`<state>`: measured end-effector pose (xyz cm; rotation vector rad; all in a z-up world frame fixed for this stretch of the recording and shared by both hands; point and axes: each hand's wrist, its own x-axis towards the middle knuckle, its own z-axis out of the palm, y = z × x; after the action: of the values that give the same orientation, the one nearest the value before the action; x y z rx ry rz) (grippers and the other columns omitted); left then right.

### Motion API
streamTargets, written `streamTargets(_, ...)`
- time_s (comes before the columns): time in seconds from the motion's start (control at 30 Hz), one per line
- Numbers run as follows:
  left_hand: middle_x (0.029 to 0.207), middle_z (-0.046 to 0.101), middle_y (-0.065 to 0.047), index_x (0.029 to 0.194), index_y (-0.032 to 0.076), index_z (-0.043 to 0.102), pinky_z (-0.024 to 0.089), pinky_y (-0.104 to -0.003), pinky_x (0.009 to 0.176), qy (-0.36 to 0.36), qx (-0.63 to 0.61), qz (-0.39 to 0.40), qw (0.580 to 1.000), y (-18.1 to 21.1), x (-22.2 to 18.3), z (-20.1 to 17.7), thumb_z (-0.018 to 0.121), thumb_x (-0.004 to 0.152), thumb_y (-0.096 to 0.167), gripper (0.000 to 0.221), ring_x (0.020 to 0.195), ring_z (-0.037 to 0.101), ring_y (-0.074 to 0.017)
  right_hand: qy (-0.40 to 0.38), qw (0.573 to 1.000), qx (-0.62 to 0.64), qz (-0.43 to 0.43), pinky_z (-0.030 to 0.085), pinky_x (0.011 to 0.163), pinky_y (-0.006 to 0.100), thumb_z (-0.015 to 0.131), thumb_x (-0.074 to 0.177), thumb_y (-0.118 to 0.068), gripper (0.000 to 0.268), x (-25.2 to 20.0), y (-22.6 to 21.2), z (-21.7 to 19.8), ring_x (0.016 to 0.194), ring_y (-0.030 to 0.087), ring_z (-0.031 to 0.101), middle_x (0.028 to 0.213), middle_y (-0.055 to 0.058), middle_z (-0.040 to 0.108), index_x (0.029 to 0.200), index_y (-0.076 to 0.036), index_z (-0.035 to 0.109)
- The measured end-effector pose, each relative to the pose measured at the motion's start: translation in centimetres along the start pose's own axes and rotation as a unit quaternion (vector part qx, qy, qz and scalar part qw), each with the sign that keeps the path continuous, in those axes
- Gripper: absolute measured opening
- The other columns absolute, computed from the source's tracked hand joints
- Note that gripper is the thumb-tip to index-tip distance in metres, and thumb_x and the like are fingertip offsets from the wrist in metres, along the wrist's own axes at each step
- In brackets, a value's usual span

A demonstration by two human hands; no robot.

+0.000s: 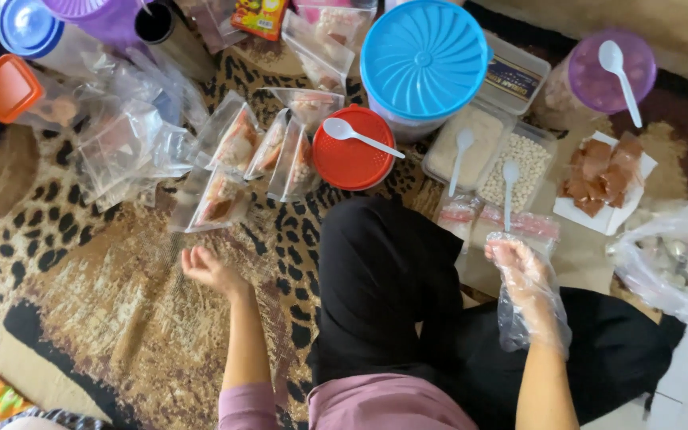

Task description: Manually sorting and packaging small food items into individual plastic bags while sitting on the floor.

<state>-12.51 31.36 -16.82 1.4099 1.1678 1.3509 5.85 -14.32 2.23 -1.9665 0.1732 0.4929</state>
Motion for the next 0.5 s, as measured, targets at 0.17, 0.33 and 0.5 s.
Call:
streamTargets(0.17, 0.129, 0.048, -0.016, 0.134, 0.003, 0.043, 0.039, -0.040, 0.104, -0.085, 0.037, 0.137, 0.986, 9.6, -7.6, 1.5, 0.057, 0.107, 0.011, 0.032, 0.123, 0.048, -0.0275, 0.075, 0.984, 0.129, -0.099, 0.059, 0.084, 0.034, 0.063, 0.107, -0.024, 0.027, 4.6, 6.9, 0.1, 0.093, 0.026, 0.073, 0.100, 0.020, 0.074, 0.114, 0.001, 0.070)
streamTargets(0.33, 0.119, 0.059, -0.019, 0.108, 0.001, 0.061, 0.045, -0.044, 0.103, -0.319, -0.065, 0.287, 0.901, 20.6, -16.9, 7.2, 0.064, 0.096, 0.010, 0.015, 0.120, 0.055, -0.0369, 0.145, 0.952, 0.267, -0.047, 0.062, 0.072, 0.027, 0.064, 0.106, -0.024, 0.024, 10.5, 15.5, -2.5, 0.086, 0.019, 0.076, 0.098, 0.013, 0.075, 0.118, -0.003, 0.066)
streamTargets(0.5, 0.095, 0.063, -0.001, 0.099, 0.019, 0.067, 0.057, -0.038, 0.082, -0.665, 0.027, 0.176, 0.725, 15.0, -27.4, 16.3, 0.072, 0.085, 0.010, 0.017, 0.093, 0.066, -0.0247, 0.173, 0.937, 0.304, -0.013, 0.062, 0.072, 0.025, 0.063, 0.104, -0.034, 0.027, 10.1, 16.9, -2.6, 0.087, 0.014, 0.076, 0.099, 0.006, 0.076, 0.117, -0.012, 0.070)
